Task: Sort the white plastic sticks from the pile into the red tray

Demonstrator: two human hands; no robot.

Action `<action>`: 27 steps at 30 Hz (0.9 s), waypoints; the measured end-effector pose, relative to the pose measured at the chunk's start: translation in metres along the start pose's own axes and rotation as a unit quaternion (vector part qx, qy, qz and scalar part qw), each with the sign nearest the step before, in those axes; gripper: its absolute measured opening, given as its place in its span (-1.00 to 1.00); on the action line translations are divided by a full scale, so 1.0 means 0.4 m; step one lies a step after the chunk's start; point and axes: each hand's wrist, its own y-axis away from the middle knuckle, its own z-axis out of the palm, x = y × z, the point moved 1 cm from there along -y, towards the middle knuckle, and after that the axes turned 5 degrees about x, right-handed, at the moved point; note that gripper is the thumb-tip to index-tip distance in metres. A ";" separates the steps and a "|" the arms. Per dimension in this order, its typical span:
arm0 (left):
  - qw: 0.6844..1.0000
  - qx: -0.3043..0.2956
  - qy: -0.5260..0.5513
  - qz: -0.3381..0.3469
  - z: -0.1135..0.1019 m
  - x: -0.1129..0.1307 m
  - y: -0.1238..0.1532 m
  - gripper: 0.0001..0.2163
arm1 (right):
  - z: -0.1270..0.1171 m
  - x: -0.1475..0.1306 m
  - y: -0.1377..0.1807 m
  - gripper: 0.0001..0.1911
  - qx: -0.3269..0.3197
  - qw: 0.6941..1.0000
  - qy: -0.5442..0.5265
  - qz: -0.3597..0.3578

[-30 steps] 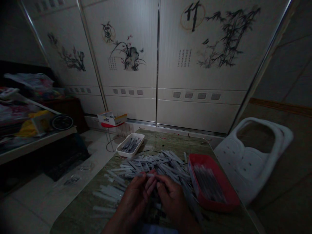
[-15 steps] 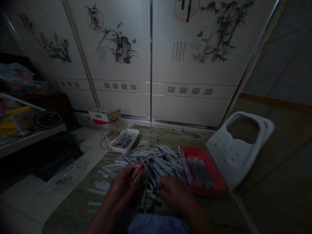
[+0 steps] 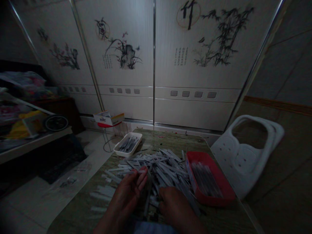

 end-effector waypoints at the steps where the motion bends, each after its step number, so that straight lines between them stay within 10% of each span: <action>1: 1.000 -0.005 0.000 0.000 -0.001 -0.001 0.000 -0.89 | -0.002 0.002 -0.003 -0.85 0.012 1.000 -0.017 -0.013; 11: 0.999 -0.026 -0.001 -0.024 0.015 -0.020 0.027 -0.89 | -0.024 -0.016 -0.027 -0.81 0.125 0.954 -0.273 -0.017; 18: 0.998 -0.052 -0.012 -0.032 0.014 -0.034 0.035 -0.91 | -0.008 -0.025 -0.040 -0.66 0.125 0.852 -0.504 0.058; 27: 0.997 -0.054 -0.030 -0.036 0.022 -0.050 0.040 -0.92 | -0.006 -0.047 -0.037 -0.62 0.134 0.826 -0.546 0.043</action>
